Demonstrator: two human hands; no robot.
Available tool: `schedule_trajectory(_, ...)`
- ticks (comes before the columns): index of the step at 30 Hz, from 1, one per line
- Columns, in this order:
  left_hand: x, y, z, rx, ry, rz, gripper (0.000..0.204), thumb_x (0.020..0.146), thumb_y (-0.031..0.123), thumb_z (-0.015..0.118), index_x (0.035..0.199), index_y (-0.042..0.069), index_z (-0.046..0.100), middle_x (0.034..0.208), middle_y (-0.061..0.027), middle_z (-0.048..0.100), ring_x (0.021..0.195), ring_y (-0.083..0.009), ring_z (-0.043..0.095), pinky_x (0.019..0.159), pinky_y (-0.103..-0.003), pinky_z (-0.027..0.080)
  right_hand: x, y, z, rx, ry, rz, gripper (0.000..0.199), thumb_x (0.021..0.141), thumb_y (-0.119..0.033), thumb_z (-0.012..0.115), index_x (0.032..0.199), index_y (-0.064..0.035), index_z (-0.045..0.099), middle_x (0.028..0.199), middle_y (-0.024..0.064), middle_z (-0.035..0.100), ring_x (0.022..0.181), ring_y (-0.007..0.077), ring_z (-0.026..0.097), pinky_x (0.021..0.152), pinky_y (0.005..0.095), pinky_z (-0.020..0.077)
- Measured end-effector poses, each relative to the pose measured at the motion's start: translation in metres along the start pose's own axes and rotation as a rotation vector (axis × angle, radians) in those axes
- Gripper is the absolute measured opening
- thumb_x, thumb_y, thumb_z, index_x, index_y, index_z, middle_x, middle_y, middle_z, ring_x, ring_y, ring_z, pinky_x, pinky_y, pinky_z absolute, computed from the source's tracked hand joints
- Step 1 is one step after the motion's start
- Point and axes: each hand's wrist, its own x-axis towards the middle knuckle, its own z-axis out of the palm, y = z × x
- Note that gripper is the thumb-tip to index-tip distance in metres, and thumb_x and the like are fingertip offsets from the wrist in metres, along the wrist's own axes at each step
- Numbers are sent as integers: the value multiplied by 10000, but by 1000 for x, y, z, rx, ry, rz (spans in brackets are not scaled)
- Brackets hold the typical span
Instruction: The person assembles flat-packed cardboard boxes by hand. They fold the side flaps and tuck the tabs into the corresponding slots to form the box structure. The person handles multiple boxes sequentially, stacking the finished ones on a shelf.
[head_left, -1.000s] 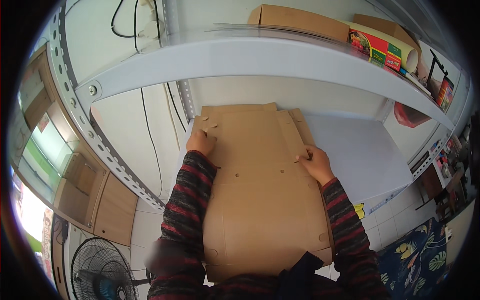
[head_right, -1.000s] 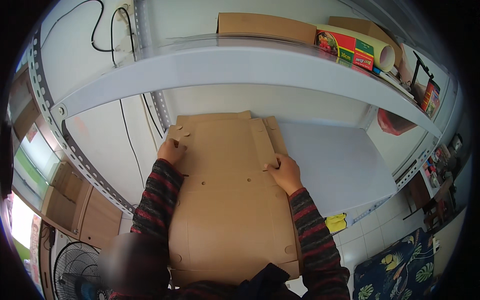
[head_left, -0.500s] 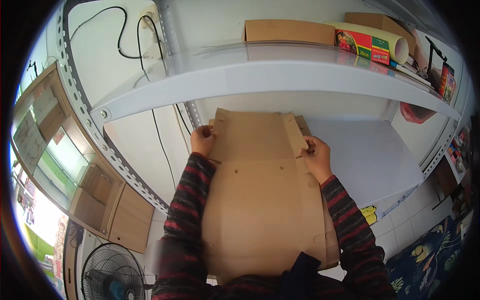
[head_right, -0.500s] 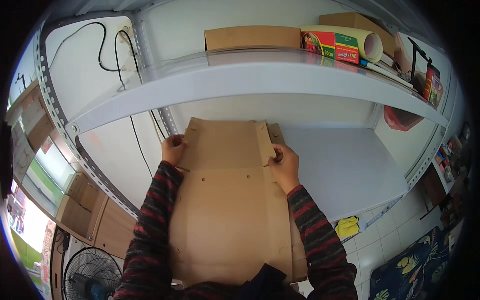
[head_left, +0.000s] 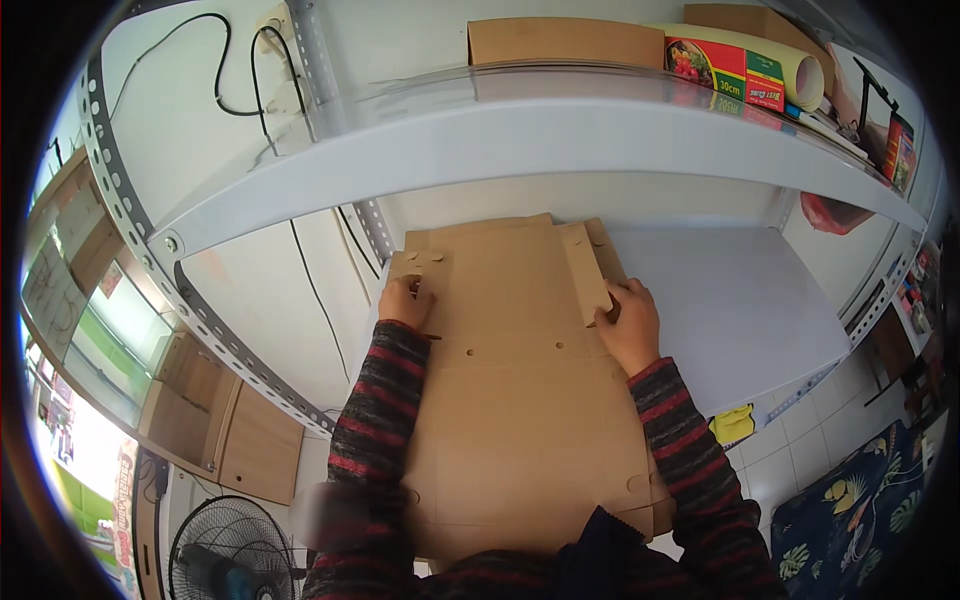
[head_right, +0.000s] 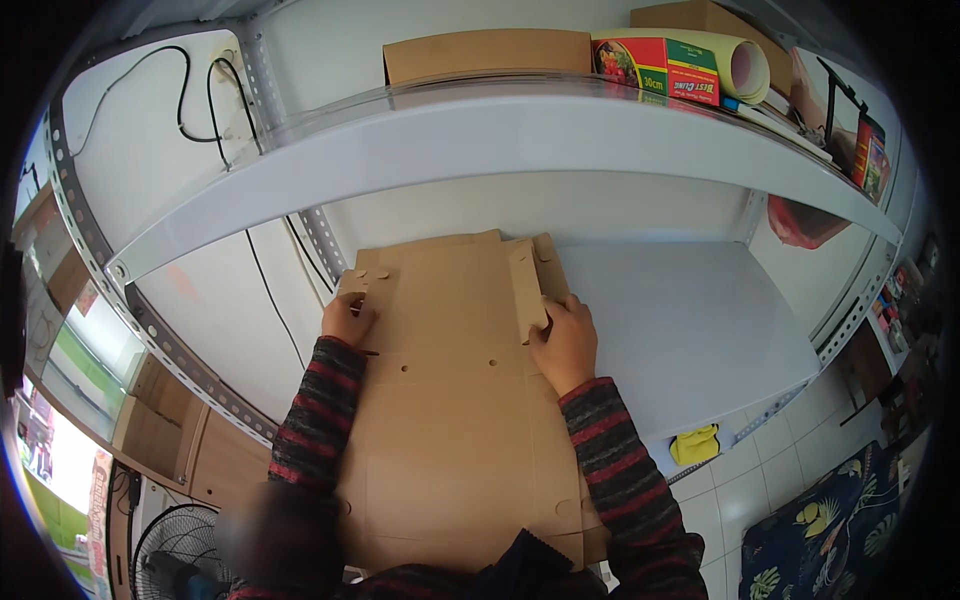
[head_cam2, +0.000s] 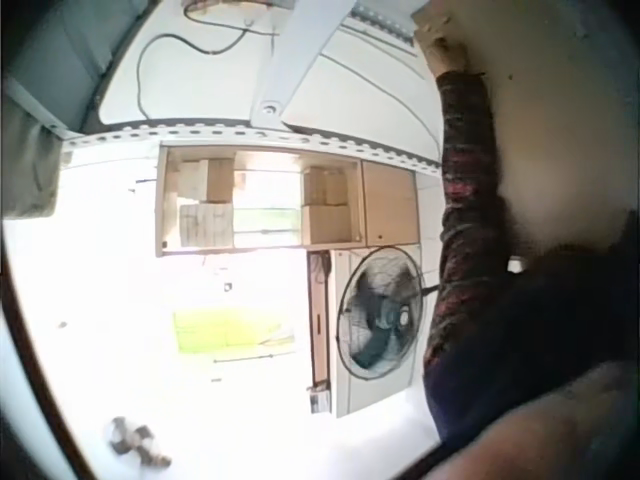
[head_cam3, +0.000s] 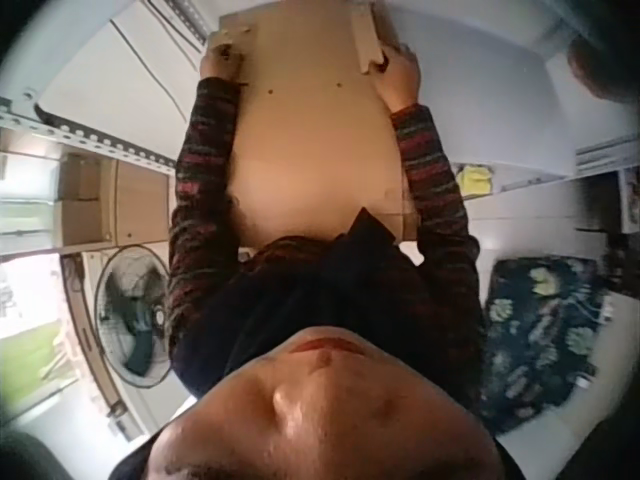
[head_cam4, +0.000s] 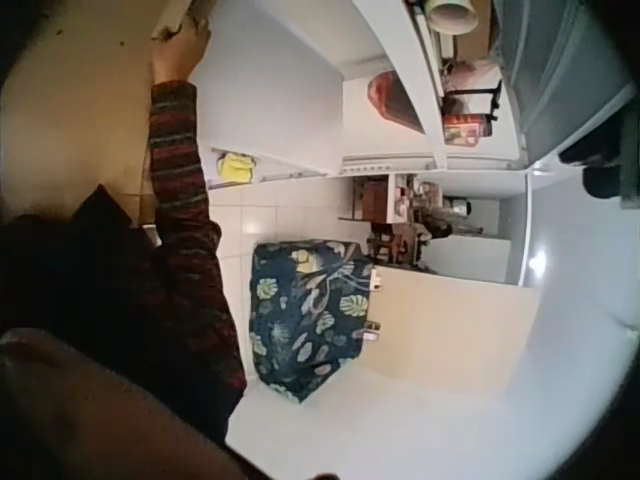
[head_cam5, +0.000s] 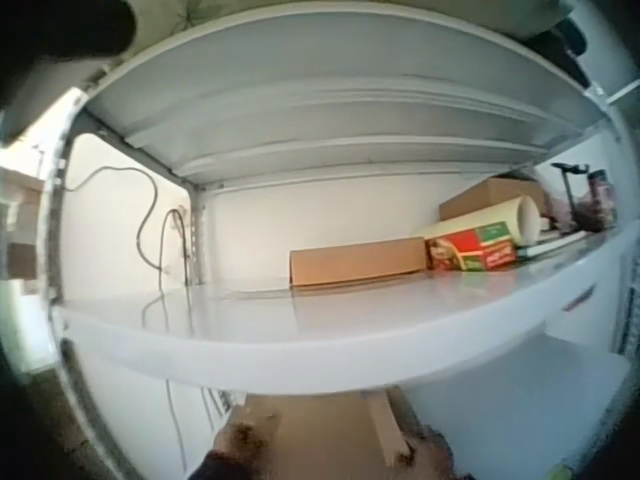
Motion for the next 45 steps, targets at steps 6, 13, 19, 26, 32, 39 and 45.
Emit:
schedule_trajectory(6, 11, -20, 3, -306, -55, -31, 300, 784, 110, 674, 1050, -30, 675, 931, -149, 709, 850, -223, 680, 764, -344, 531, 5, 14, 15, 533, 1, 123, 352, 742, 48, 667, 1090, -2, 663, 928, 134, 685, 848, 230, 662, 801, 310, 520)
schedule_trajectory(13, 8, 6, -4, -931, -127, -39, 259, 814, 43, 603, 1064, -14, 568, 979, -95, 651, 904, -185, 625, 786, -313, 499, 7, -1, -6, 525, 53, 36, 328, 758, 96, 631, 1073, 9, 669, 937, 99, 691, 861, 163, 651, 826, 297, 507)
schedule_trajectory(19, 4, 19, -45, -1257, -87, -221, 168, 777, 14, 547, 944, 12, 565, 883, -57, 624, 796, -159, 593, 712, -283, 487, 7, -3, -5, 692, 90, -36, 377, 771, 99, 625, 1140, 19, 622, 977, 80, 671, 823, 144, 622, 810, 273, 494)
schedule_trajectory(26, 10, -13, -13, -510, 6, -239, 403, 745, 163, 656, 1083, -45, 588, 922, -158, 673, 835, -255, 661, 750, -344, 532, 12, 16, 14, 611, -237, 209, 363, 836, 27, 657, 1191, 50, 581, 1011, 98, 686, 895, 136, 642, 784, 258, 504)
schedule_trajectory(32, 15, -37, 0, -231, -138, -171, 531, 726, 195, 669, 1191, -50, 588, 990, -218, 682, 923, -312, 674, 817, -377, 535, 13, 22, 17, 640, -336, 246, 359, 889, 14, 618, 1238, 49, 546, 1100, 122, 679, 983, 144, 634, 837, 262, 487)
schedule_trajectory(39, 5, -10, -11, -42, -76, -86, 534, 731, 215, 668, 1196, -42, 617, 1077, -252, 669, 994, -342, 663, 873, -403, 521, 10, 18, 13, 753, -242, 165, 311, 905, 29, 587, 1210, 41, 525, 1082, 108, 684, 966, 129, 633, 836, 246, 473)
schedule_trajectory(45, 9, -19, -6, -112, -14, -48, 489, 738, 226, 690, 1148, -36, 643, 1046, -224, 681, 953, -328, 670, 859, -397, 526, 11, 11, 9, 830, -179, 119, 261, 918, 13, 586, 1171, 31, 526, 1103, 95, 665, 1001, 121, 618, 876, 244, 460)
